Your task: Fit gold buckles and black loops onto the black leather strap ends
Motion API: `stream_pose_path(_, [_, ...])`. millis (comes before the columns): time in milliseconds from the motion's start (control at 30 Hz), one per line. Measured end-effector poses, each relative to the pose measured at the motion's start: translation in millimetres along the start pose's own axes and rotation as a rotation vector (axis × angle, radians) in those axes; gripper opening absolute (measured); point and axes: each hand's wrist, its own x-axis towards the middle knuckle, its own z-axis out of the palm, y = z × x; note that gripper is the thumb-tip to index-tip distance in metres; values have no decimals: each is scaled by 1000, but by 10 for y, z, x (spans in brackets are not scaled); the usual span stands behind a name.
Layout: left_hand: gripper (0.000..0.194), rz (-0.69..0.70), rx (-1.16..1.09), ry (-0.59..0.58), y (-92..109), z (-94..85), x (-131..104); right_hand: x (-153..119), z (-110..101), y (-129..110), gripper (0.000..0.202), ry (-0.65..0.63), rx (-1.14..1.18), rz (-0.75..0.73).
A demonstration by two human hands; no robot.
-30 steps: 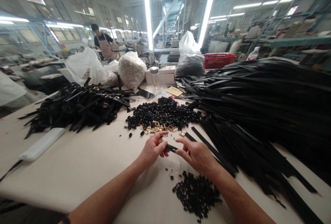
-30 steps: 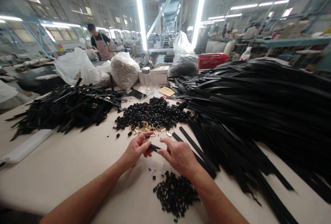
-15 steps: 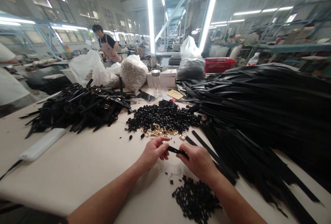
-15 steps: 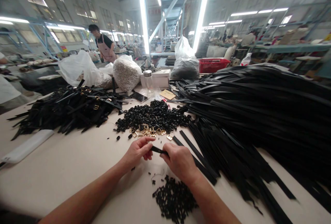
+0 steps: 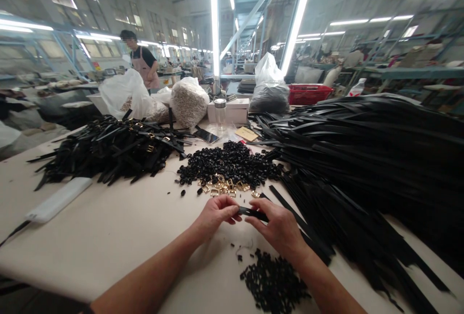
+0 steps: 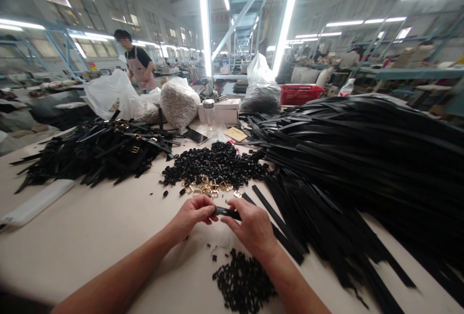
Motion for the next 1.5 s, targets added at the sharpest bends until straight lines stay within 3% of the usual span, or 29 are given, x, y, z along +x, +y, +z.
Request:
stream_pose_path(200, [27, 16, -23, 56, 44, -5, -8, 4, -2, 30, 26, 5, 45, 47])
stream_pose_path(433, [29, 91, 18, 113, 22, -35, 11, 26, -26, 44, 45, 21, 30, 126])
stream_pose_path(633, [40, 27, 86, 162, -1, -75, 47, 30, -90, -2, 49, -32, 18, 161])
stream_pose_path(833, [43, -3, 116, 183, 16, -118, 80, 18, -81, 12, 33, -123, 185, 159])
stream_pose_path(967, [43, -1, 107, 197, 4, -144, 106, 3, -54, -42, 39, -257, 469, 264])
stream_pose_path(1100, [42, 4, 100, 217, 1, -164, 133, -7, -36, -156, 60, -355, 773, 372])
stream_pose_path(1500, [42, -13, 126, 203, -23, -196, 154, -50, 67, -178, 63, -422, 854, 311])
